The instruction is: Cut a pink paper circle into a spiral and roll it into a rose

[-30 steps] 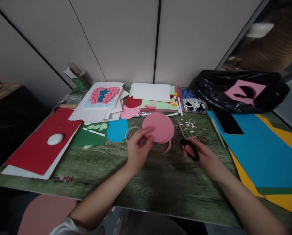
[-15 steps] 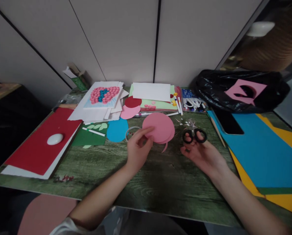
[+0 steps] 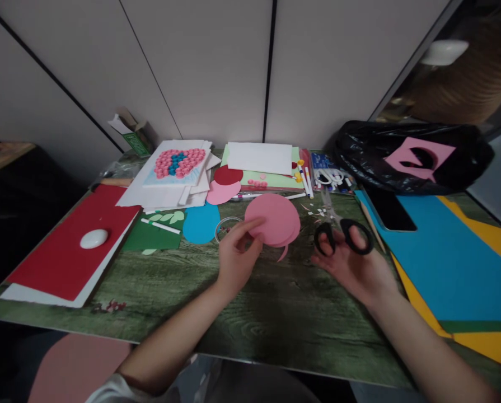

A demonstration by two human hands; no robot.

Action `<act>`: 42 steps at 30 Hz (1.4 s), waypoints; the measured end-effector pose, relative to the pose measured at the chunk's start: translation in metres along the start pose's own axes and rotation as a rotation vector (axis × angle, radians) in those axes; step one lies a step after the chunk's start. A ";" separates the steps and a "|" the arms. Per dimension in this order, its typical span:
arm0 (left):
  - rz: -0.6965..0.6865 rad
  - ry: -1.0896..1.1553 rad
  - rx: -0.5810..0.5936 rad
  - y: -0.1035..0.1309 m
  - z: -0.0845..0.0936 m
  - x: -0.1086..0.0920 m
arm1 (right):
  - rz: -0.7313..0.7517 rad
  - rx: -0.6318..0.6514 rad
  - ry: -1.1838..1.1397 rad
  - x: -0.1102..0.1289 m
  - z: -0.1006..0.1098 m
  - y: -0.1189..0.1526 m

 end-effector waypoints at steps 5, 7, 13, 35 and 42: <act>0.007 0.000 -0.013 -0.001 0.002 0.001 | 0.060 0.231 0.364 -0.013 0.002 0.012; 0.019 0.026 -0.039 -0.001 0.002 0.002 | 0.058 0.284 0.474 -0.016 0.003 0.012; 0.078 0.135 -0.139 0.000 0.003 0.013 | 0.097 0.328 0.565 -0.015 -0.001 0.007; -0.008 -0.043 0.021 0.004 0.000 -0.003 | 0.147 0.256 0.644 -0.007 -0.010 0.010; -0.036 -0.059 0.023 0.003 -0.002 -0.008 | 0.218 0.242 0.727 -0.007 -0.013 0.010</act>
Point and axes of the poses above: each hand's wrist, its own y-axis away from the middle knuckle, its own z-axis out of the back of the hand, x = y × z, the point moved 2 cm from there along -y, towards the middle knuckle, and after that the axes turned 3 degrees about x, right-handed, at the moved point
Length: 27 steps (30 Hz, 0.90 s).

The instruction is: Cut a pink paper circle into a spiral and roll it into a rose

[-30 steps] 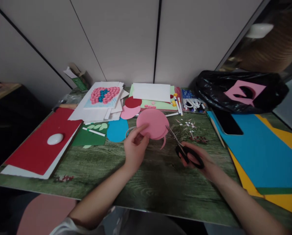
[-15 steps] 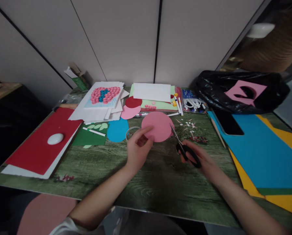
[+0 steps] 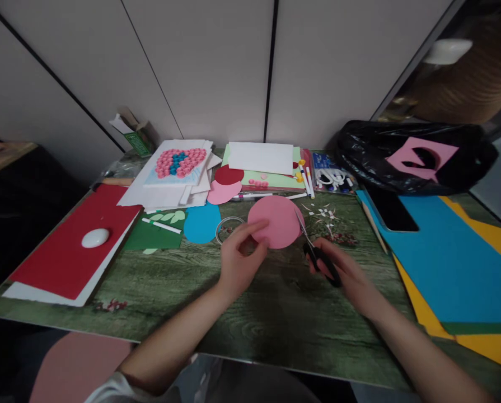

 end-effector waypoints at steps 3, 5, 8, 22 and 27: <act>-0.010 0.016 -0.010 0.000 0.000 0.000 | 0.007 -0.014 0.042 -0.003 -0.001 0.000; -0.011 0.023 -0.012 0.001 0.000 0.001 | 0.014 -0.017 0.064 -0.003 -0.001 0.000; -0.020 0.043 -0.019 0.001 0.000 0.003 | 0.017 -0.008 0.077 -0.002 -0.001 0.001; -0.012 0.035 -0.037 0.002 0.002 0.005 | 0.034 0.009 0.121 -0.002 -0.001 0.002; -0.017 0.040 -0.039 0.002 0.002 0.006 | 0.034 0.001 0.133 -0.002 -0.002 0.001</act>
Point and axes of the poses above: each hand's wrist, its own y-axis away from the middle knuckle, its own z-axis out of the back of the hand, x = y × z, the point moved 2 cm from there along -y, towards the middle knuckle, and after that the axes turned 3 degrees about x, right-handed, at the moved point
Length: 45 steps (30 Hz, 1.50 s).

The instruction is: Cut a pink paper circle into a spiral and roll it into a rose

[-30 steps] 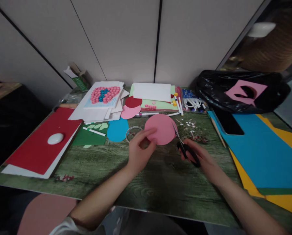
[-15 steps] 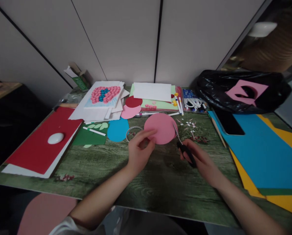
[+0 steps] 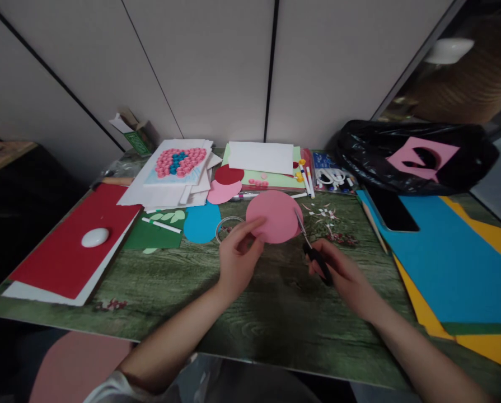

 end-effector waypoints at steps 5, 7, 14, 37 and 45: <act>0.013 0.017 -0.007 -0.001 -0.002 0.001 | -0.007 -0.002 0.017 -0.001 -0.001 0.000; 0.023 0.034 -0.008 -0.001 -0.003 0.000 | 0.000 0.001 0.024 -0.001 -0.001 0.000; 0.025 0.014 -0.007 0.001 -0.003 -0.001 | 0.010 -0.006 0.013 -0.002 -0.001 0.000; 0.018 0.004 0.062 0.000 -0.004 -0.002 | -0.003 -0.028 0.061 -0.001 0.004 -0.002; 0.013 -0.006 0.034 -0.001 -0.002 -0.004 | -0.011 -0.023 0.068 0.001 0.005 -0.002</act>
Point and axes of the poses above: each hand's wrist, its own y-axis away from the middle knuckle, its own z-axis out of the back of the hand, x = y × z, the point moved 2 cm from there along -y, towards the middle knuckle, and after that the axes turned 3 degrees about x, right-handed, at the moved point
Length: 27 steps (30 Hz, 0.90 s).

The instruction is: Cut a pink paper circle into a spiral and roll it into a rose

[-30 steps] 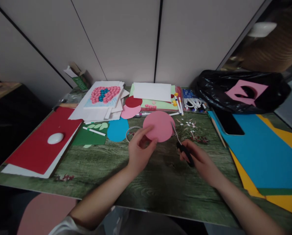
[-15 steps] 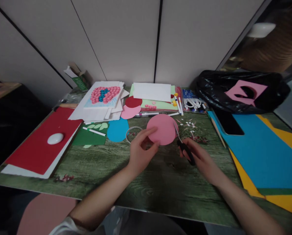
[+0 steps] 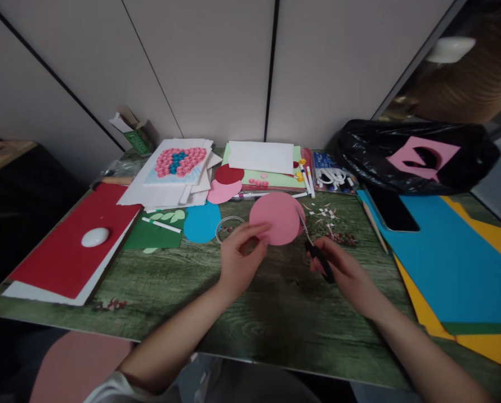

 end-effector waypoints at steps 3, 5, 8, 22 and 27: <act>-0.002 -0.004 -0.014 -0.001 0.001 -0.001 | 0.003 0.000 -0.003 -0.001 0.000 0.000; -0.008 -0.004 -0.017 -0.001 0.001 -0.002 | 0.002 0.000 -0.010 -0.002 0.000 0.000; -0.011 0.000 -0.026 0.000 0.002 -0.001 | -0.007 0.002 -0.027 -0.002 -0.001 0.001; 0.022 0.029 -0.044 0.001 0.000 0.002 | -0.003 0.008 -0.030 -0.004 -0.003 0.001; 0.041 0.027 0.005 0.003 -0.003 0.002 | 0.001 -0.011 -0.007 0.000 -0.003 0.001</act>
Point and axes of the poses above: each hand's wrist, its own y-axis away from the middle knuckle, its own z-axis out of the back of the hand, x = y × z, the point moved 2 cm from there along -y, towards the middle knuckle, and after that the axes turned 3 degrees about x, right-handed, at the moved point
